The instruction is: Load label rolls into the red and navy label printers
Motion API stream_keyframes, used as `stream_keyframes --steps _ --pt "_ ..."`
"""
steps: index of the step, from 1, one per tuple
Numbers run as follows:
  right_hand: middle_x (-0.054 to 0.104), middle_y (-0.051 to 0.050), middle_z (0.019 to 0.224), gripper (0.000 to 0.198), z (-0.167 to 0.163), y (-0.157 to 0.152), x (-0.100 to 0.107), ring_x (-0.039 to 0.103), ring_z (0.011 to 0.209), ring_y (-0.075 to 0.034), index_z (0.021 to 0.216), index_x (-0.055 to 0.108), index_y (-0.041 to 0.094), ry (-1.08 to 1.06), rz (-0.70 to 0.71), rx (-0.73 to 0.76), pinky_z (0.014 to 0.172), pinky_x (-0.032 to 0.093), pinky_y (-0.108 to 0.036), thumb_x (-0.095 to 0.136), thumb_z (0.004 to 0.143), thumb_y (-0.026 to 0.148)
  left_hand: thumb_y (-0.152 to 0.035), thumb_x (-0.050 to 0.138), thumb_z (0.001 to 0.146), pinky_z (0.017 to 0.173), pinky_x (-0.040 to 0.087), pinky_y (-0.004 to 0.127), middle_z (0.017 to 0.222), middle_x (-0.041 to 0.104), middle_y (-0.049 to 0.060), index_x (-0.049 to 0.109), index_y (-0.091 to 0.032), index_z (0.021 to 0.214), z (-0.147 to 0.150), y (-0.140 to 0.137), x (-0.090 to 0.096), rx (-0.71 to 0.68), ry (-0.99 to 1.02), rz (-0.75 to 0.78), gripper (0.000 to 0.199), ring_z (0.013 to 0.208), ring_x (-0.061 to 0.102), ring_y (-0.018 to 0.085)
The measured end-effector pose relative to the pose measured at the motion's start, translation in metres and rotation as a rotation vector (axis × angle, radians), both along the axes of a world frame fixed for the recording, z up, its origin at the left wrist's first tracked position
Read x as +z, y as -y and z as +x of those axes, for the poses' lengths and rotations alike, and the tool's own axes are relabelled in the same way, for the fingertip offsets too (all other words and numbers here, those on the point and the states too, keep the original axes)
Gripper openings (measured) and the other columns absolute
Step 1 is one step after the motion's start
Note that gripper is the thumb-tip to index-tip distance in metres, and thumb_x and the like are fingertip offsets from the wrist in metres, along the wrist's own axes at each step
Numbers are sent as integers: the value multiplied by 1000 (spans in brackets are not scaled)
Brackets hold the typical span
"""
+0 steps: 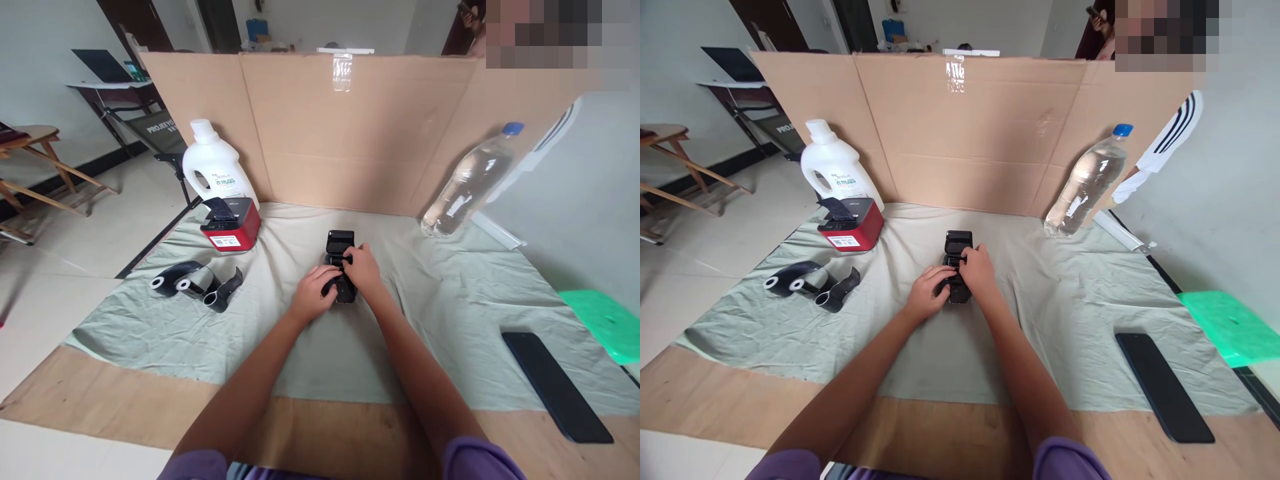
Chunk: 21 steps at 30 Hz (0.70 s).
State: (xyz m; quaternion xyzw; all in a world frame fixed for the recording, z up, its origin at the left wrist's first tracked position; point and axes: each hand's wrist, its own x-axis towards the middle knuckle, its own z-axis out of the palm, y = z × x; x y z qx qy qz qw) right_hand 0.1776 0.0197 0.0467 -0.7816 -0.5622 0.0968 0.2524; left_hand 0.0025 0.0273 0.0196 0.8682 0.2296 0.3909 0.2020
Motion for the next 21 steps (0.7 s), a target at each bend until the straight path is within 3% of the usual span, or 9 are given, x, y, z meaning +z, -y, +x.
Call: stream_keyframes --steps 5,7,11,16,21 --pt "57 -13 120 40 6 -5 -9 59 101 -25 123 53 19 -177 200 -49 91 48 -39 58 83 24 -19 64 75 100 47 45 147 52 10 50 -23 145 -10 18 9 -118 -259 132 72 117 55 30" --pt "59 -14 128 50 11 -9 -13 60 103 -24 133 48 19 -288 272 1 93 48 -39 56 84 26 -22 63 81 94 49 44 145 55 10 51 -25 145 -11 21 6 -85 -310 199 65 110 56 29" --pt "64 -13 129 56 20 -11 -12 61 81 -20 140 49 19 -414 292 71 86 50 -39 54 86 32 -20 50 97 85 53 38 131 67 7 62 -26 135 -9 23 -4 -53 -292 334 40 99 61 23" --pt "70 -8 120 44 32 -5 0 60 77 -18 125 65 20 -385 265 146 81 50 -35 56 85 35 -17 45 100 83 57 34 129 70 6 63 -23 133 -12 31 -8 -80 -226 374 38 92 65 18" --pt "70 -5 118 36 41 10 15 57 72 -15 116 69 23 -310 164 245 81 49 -35 65 81 29 -17 44 100 81 59 34 130 70 6 64 -21 131 -15 36 -7 -58 -227 367 36 89 68 17"
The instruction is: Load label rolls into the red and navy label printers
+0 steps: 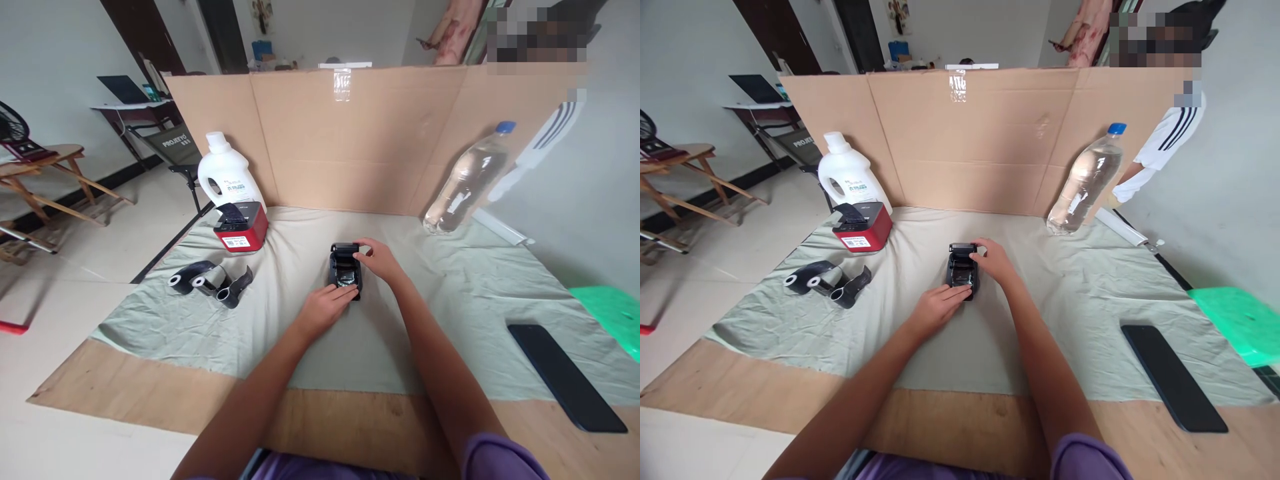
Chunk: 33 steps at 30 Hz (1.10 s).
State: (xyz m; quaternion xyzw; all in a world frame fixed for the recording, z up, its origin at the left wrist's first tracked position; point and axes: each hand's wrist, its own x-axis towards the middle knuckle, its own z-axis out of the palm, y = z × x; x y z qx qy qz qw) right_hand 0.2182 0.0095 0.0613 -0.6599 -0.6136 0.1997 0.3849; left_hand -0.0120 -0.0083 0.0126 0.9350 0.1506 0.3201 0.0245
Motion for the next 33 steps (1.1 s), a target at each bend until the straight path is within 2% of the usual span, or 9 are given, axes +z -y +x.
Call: stream_keyframes --steps 5,8,14,17,23,27,29,31,33 --pt "66 -5 113 25 0 12 11 58 73 -15 104 73 24 96 -110 74 83 49 -35 69 80 26 -19 46 101 79 60 34 126 72 6 67 -21 127 2 0 -1 10 7 -9 34 87 70 18" --pt "66 -8 117 31 -3 8 9 59 77 -16 110 73 23 75 -144 55 85 50 -37 70 79 27 -19 45 101 78 60 34 125 72 7 67 -21 126 3 0 -1 11 6 -9 34 86 71 18" --pt "67 -9 117 48 -10 0 -4 63 97 -21 121 65 22 -206 -271 37 87 50 -36 73 74 26 -21 45 101 81 61 35 127 71 8 66 -22 129 4 0 -5 -10 15 -115 35 90 72 18" --pt "66 -6 113 54 -17 2 -8 62 98 -20 124 61 24 -360 -340 -26 84 51 -32 72 72 27 -19 45 101 86 61 36 128 71 8 66 -22 129 5 0 -6 -41 30 -146 35 96 73 19" --pt "64 -3 103 49 -33 3 -16 61 93 -20 116 61 24 -439 -277 -142 78 50 -30 64 67 24 -21 44 101 89 61 37 125 72 9 67 -23 128 6 0 -6 -45 46 -191 35 99 73 19" --pt "65 -2 101 51 -31 3 -18 62 91 -19 117 61 25 -464 -273 -121 77 51 -30 65 66 25 -20 46 99 89 60 37 125 72 7 66 -24 129 5 2 -1 -39 33 -166 36 97 72 19" --pt "65 -3 103 52 -29 3 -18 62 90 -19 118 59 24 -463 -282 -98 77 51 -30 66 67 26 -20 49 97 93 58 38 130 69 6 63 -24 132 3 2 3 -35 72 -175 38 104 71 21" --pt "65 -4 104 53 -28 4 -18 62 89 -19 120 58 24 -457 -297 -82 75 51 -30 65 68 26 -18 54 91 97 55 39 138 64 7 56 -24 137 0 1 6 27 145 -244 46 111 68 23" --pt "65 -5 105 55 -28 4 -18 63 89 -20 123 57 25 -474 -311 -74 73 50 -29 65 69 26 -13 57 85 93 55 38 144 59 8 51 -24 138 -3 -3 8 137 192 -370 55 109 69 24"
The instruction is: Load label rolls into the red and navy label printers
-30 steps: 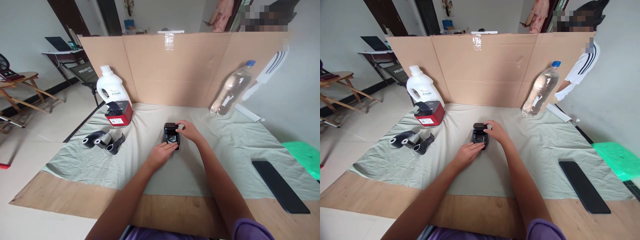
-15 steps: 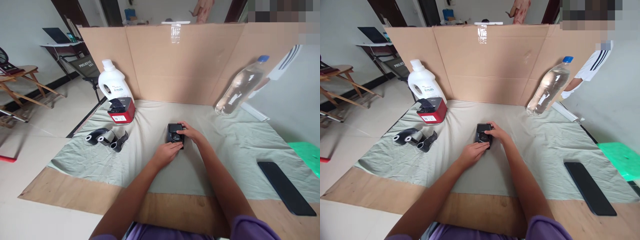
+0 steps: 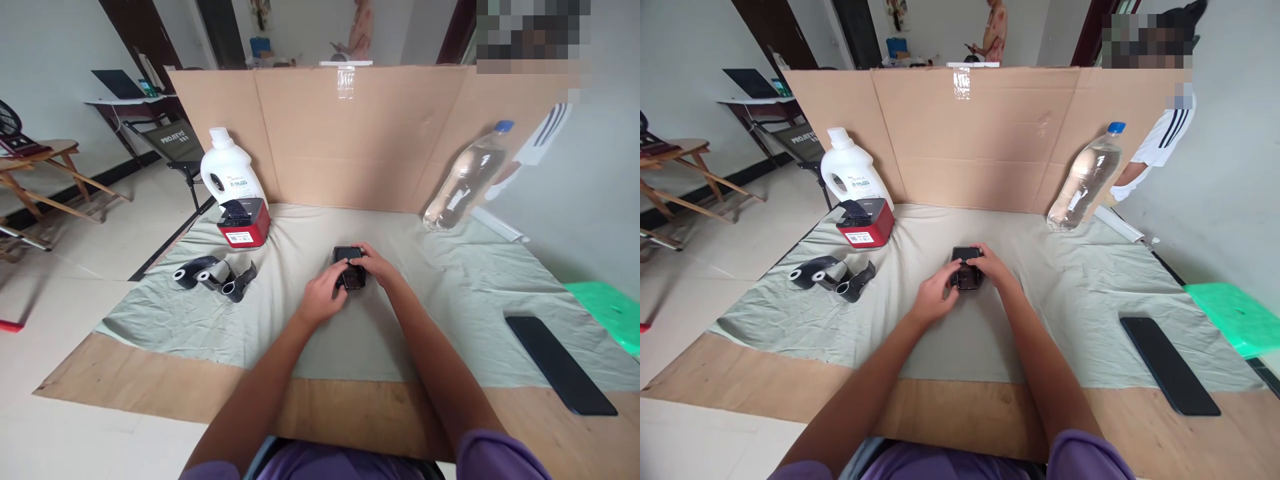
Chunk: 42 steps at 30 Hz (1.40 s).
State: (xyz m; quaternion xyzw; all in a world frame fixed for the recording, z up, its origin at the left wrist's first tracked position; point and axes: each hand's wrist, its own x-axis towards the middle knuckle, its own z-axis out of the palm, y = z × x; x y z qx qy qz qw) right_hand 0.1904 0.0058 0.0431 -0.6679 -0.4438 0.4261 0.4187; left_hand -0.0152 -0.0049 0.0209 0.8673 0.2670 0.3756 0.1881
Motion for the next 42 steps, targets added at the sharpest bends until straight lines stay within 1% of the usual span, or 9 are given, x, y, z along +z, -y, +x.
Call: stream_keyframes --steps 5,8,11,16,19,22,33,37,42 --pt "65 -5 108 57 -2 -1 -2 62 90 -20 123 57 25 -29 -14 -36 75 50 -30 65 67 25 -4 52 78 72 53 35 131 68 6 52 -27 114 -3 -15 1 157 -154 -222 43 77 70 23" --pt "64 -4 109 56 -3 -2 -2 61 93 -20 121 58 25 -33 3 -35 77 50 -29 65 66 24 -5 51 81 68 49 34 98 77 6 54 -27 105 2 -19 5 282 -311 -204 34 67 69 26" --pt "63 -4 108 58 -3 -1 -1 61 92 -20 123 56 25 -54 -16 -25 74 49 -29 66 66 25 -8 52 84 67 47 33 79 75 5 57 -26 105 8 -18 9 331 -382 -159 28 65 69 27" --pt "62 -5 113 64 -3 5 -3 60 97 -20 131 54 25 -80 5 -1 76 47 -29 66 68 31 -6 48 83 71 50 33 106 77 5 54 -26 117 9 -11 2 306 -307 -176 40 72 71 25" --pt "61 -6 123 71 0 9 -6 59 101 -21 139 52 28 -93 31 -8 79 46 -29 69 71 38 -7 45 83 78 52 33 135 66 2 50 -28 125 6 -8 -1 259 -287 -188 47 85 72 24" --pt "61 -7 130 76 5 10 -11 59 99 -21 144 50 28 -111 14 -59 75 45 -29 69 73 44 -9 44 85 84 52 33 147 57 -1 47 -30 127 3 -8 0 245 -303 -224 47 93 71 23" --pt "62 -11 134 69 -1 7 -7 60 84 -16 140 55 17 -106 11 -168 65 43 -25 63 73 25 -13 45 90 85 51 35 118 74 5 51 -27 122 5 -12 8 302 -413 -220 35 91 73 24" --pt "62 -9 136 68 4 10 -8 59 77 -14 140 56 20 -118 7 -116 59 39 -24 65 73 30 -14 43 91 85 51 34 130 69 4 51 -27 123 6 -9 6 296 -332 -218 36 94 72 24" --pt "65 -8 133 63 5 11 -10 62 88 -18 138 57 20 -113 29 -124 65 45 -26 64 77 34 -15 42 91 85 52 34 144 60 1 49 -29 125 5 -9 3 250 -266 -212 38 94 71 22"
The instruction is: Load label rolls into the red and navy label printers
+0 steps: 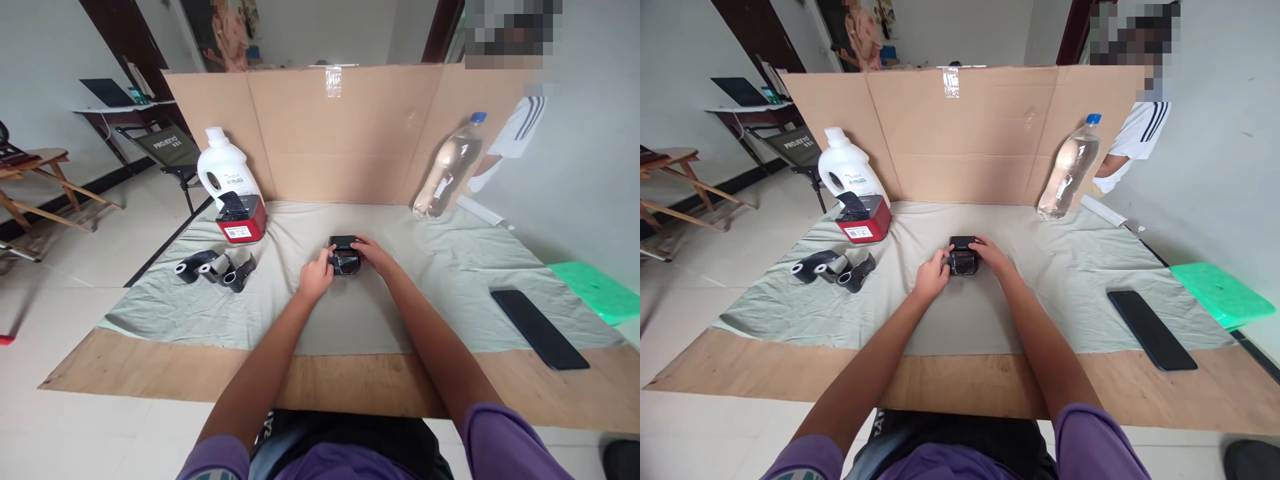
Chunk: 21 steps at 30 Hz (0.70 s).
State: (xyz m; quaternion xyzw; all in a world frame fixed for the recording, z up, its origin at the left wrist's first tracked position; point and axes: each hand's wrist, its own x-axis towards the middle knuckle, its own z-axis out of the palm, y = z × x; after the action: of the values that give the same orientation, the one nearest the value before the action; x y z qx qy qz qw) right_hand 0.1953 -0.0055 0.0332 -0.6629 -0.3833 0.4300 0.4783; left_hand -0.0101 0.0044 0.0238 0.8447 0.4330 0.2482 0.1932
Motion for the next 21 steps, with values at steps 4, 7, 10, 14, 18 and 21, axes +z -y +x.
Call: stream_keyframes --steps 4,7,10,14,18,21 --pt "64 -10 135 62 -3 -3 -2 63 99 -22 137 59 19 8 2 -3 80 50 -31 64 75 29 -15 44 89 82 51 34 137 65 2 50 -28 125 1 -1 1 25 -55 -8 38 88 72 23" --pt "61 -10 139 61 -7 -3 -5 62 110 -23 135 59 19 42 40 -66 93 49 -36 63 75 26 -15 47 88 81 51 33 128 71 3 52 -27 124 1 0 3 47 -126 -21 38 87 72 24" --pt "60 -8 140 59 -9 -1 -5 60 115 -23 136 59 21 38 50 -53 99 47 -38 62 77 29 -14 46 87 81 52 33 136 66 1 51 -28 124 0 3 3 32 -96 -29 40 87 72 23" --pt "60 -8 140 60 -6 3 -1 61 111 -23 137 58 21 33 13 -25 95 49 -37 63 78 30 -14 44 88 84 53 35 145 59 0 50 -29 126 -3 4 1 6 -31 -41 41 86 71 22" --pt "62 -9 137 57 -6 2 4 63 103 -21 135 59 20 12 1 0 85 52 -32 61 79 29 -16 44 90 87 54 35 147 56 0 48 -29 132 -4 3 -4 -27 43 -68 44 91 71 21" --pt "68 -10 126 52 -7 1 3 65 96 -21 133 61 18 19 -30 -29 81 52 -33 57 83 30 -23 44 94 89 54 36 145 59 5 46 -25 137 -4 1 -7 -2 138 -116 43 95 71 22"
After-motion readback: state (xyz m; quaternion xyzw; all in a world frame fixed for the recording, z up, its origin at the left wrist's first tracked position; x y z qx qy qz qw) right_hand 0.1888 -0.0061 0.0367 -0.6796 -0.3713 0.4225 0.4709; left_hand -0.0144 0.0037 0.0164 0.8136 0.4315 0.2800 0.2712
